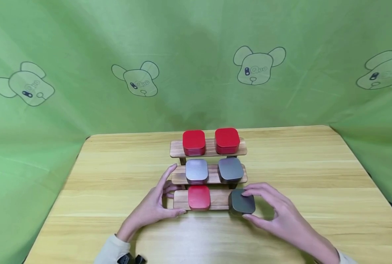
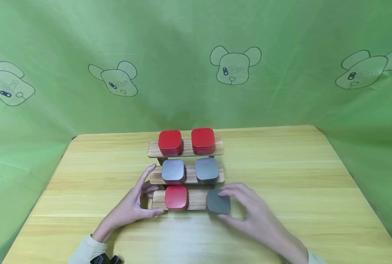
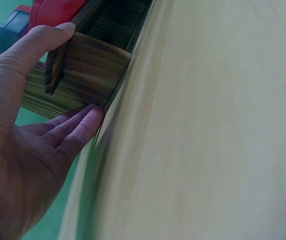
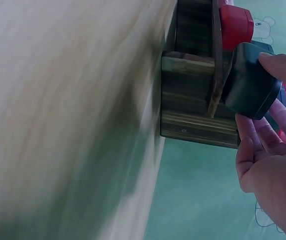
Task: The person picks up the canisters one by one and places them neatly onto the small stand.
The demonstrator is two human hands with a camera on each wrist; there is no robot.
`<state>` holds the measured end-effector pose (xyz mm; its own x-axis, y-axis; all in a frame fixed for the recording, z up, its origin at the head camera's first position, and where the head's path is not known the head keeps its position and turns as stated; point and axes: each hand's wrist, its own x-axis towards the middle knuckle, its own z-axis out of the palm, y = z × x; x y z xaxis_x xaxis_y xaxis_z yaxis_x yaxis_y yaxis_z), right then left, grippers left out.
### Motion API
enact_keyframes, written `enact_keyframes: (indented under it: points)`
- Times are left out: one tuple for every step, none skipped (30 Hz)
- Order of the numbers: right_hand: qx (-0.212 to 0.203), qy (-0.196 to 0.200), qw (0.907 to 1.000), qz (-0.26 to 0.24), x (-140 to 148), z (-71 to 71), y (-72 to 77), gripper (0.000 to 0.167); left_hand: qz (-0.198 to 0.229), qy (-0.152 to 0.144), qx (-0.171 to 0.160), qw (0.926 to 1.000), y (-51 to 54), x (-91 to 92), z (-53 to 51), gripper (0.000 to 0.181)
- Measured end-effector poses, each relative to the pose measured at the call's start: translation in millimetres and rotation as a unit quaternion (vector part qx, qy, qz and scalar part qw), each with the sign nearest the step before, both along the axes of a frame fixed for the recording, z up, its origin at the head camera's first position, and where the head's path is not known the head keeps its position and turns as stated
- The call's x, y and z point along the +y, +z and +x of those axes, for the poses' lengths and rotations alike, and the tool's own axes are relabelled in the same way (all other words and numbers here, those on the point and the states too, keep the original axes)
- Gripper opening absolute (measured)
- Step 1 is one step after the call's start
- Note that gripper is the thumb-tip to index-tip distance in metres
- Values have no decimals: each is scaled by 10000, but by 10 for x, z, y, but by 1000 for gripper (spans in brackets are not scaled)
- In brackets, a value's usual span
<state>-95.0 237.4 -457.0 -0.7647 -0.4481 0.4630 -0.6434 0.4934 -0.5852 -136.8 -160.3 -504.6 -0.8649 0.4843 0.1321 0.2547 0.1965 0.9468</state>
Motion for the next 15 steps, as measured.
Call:
enact_keyframes:
  points:
    - [6,2,10000,3,-11,-6,-5,51,4,-3,8,10000,0,0,-1,134]
    - [19,13,10000,1,-23,-14,-11,51,8,-7,19,10000,0,1,-2,134]
    - [30,15,10000,-4,-32,-18,-17,51,8,-9,20,10000,2,1,-2,134]
    - [35,22,10000,-14,-41,-21,-21,51,11,-12,22,10000,2,1,-3,133]
    - [48,16,10000,-22,-51,-23,-23,50,14,-16,22,10000,0,1,-3,133]
    - [53,4,10000,-31,-63,-26,-23,50,21,-19,22,10000,-2,1,-5,133]
    - [87,9,9999,-57,-75,-29,-26,50,30,-24,21,10000,-5,1,-6,133]
    - [99,2,9999,-86,-86,-33,-28,49,38,-25,20,10000,-8,1,-7,133]
    - [145,-6,9998,-113,-99,-36,-30,49,44,-25,19,10000,-11,1,-8,133]
    - [189,-4,9997,-153,-113,-39,-31,48,52,-27,21,10000,-13,0,-9,133]
    - [191,-19,9997,-180,-125,-42,-33,47,61,-27,19,10000,-14,0,-9,133]
    - [199,-22,9996,-212,-137,-46,-37,47,67,-26,22,10000,-15,0,-9,133]
    - [204,-34,9995,-242,-146,-47,-42,46,69,-27,18,10000,-15,1,-9,133]
    - [194,-55,9994,-266,-154,-47,-46,46,67,-32,18,10000,-14,2,-8,133]
    - [202,-74,9994,-285,-163,-46,-50,46,62,-35,16,10000,-14,3,-7,133]
